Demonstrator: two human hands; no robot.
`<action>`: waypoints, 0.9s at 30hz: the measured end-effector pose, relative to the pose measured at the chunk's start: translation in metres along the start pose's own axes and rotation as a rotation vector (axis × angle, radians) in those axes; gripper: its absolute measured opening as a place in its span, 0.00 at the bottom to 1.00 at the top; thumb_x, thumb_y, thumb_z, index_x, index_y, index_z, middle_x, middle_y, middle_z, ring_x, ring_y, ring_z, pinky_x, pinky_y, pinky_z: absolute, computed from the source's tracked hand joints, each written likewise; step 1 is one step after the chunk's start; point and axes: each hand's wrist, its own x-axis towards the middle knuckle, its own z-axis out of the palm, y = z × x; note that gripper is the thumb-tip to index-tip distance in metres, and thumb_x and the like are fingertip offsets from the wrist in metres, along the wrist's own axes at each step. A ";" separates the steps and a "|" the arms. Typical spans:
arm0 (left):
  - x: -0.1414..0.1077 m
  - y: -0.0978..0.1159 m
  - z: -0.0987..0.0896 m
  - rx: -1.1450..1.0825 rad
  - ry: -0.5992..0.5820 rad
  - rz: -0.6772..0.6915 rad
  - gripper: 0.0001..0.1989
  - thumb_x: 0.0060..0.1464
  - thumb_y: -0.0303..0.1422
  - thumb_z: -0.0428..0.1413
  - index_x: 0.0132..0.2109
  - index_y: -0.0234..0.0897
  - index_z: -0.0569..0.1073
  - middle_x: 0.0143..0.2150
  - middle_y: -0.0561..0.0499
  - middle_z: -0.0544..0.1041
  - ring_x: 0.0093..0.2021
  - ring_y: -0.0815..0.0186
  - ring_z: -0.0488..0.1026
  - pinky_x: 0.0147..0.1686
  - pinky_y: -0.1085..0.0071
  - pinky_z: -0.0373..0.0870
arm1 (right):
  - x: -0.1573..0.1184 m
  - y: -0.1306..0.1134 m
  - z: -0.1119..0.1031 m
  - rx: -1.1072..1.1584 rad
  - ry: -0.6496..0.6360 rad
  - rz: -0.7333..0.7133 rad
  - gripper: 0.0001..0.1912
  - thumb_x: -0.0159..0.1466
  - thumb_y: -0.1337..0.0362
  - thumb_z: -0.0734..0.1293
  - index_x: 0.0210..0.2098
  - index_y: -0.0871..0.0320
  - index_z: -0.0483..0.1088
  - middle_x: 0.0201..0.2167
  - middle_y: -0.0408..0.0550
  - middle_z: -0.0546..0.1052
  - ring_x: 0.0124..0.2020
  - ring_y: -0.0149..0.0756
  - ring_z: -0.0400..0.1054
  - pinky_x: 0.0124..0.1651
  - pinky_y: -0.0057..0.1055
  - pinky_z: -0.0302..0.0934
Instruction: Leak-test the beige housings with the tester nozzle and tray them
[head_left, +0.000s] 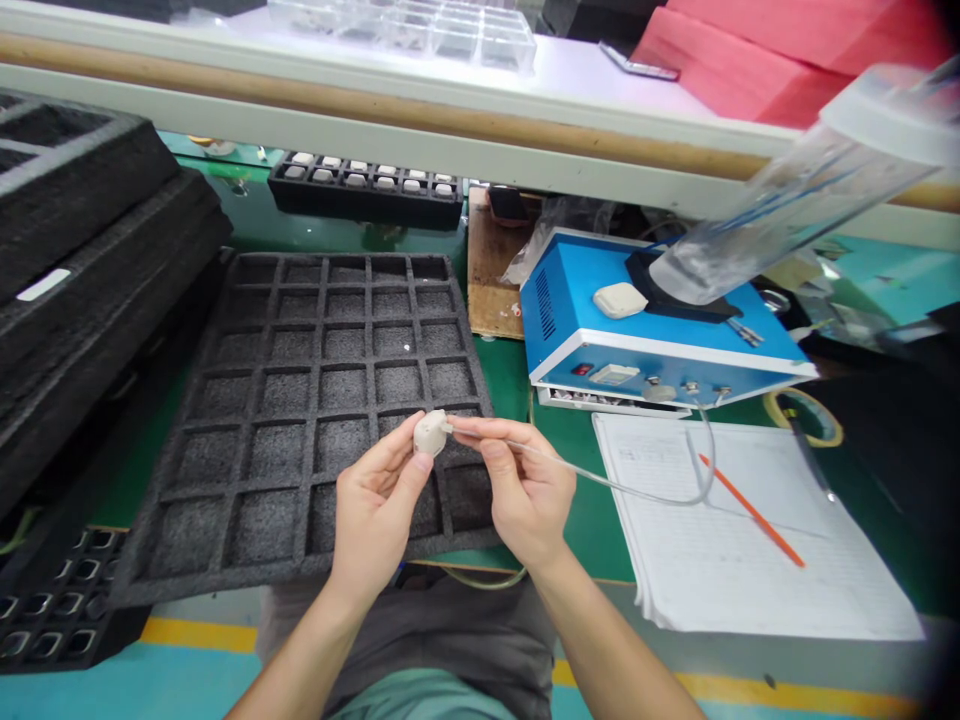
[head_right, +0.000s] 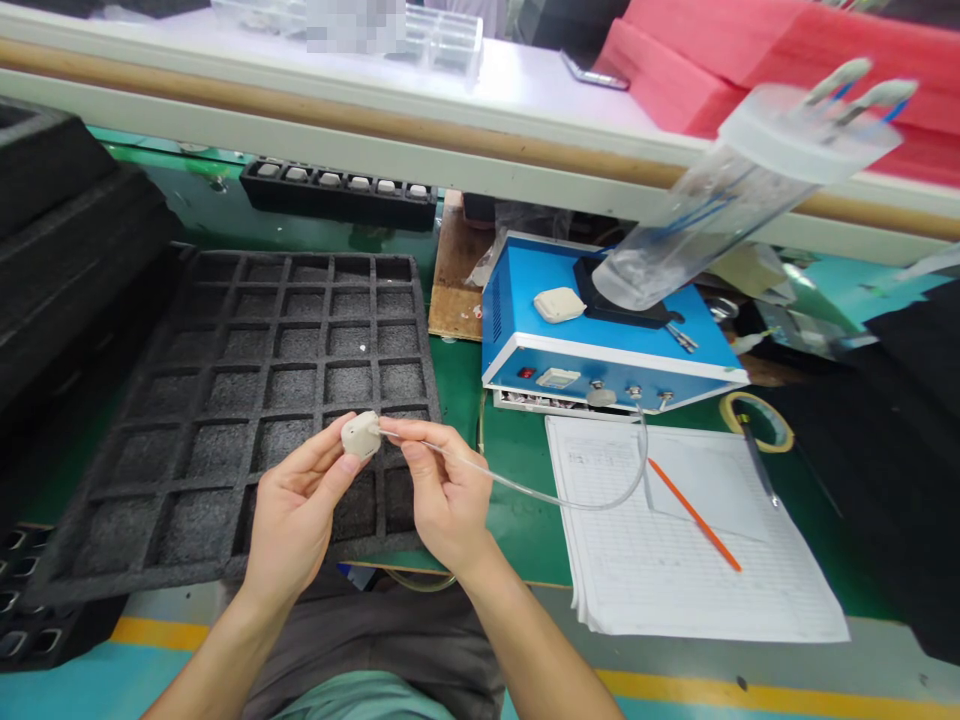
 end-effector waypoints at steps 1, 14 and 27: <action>0.000 0.000 0.000 0.001 -0.001 0.001 0.18 0.58 0.35 0.67 0.56 0.42 0.82 0.58 0.44 0.81 0.58 0.56 0.80 0.62 0.61 0.74 | 0.000 0.000 0.000 -0.001 -0.001 0.000 0.08 0.73 0.64 0.66 0.47 0.52 0.79 0.45 0.48 0.86 0.48 0.41 0.82 0.51 0.40 0.80; 0.000 -0.002 -0.001 0.042 0.003 0.002 0.19 0.59 0.36 0.67 0.57 0.41 0.82 0.59 0.44 0.80 0.59 0.53 0.79 0.63 0.58 0.73 | 0.002 -0.002 0.000 -0.052 -0.007 0.003 0.08 0.72 0.63 0.67 0.46 0.53 0.79 0.45 0.49 0.86 0.46 0.42 0.82 0.50 0.42 0.80; 0.001 0.000 0.000 0.054 -0.011 0.023 0.18 0.60 0.35 0.66 0.56 0.44 0.82 0.58 0.47 0.81 0.59 0.57 0.79 0.62 0.63 0.74 | 0.002 -0.002 0.001 0.036 -0.018 -0.020 0.07 0.72 0.64 0.67 0.45 0.52 0.78 0.45 0.49 0.85 0.48 0.41 0.82 0.51 0.40 0.79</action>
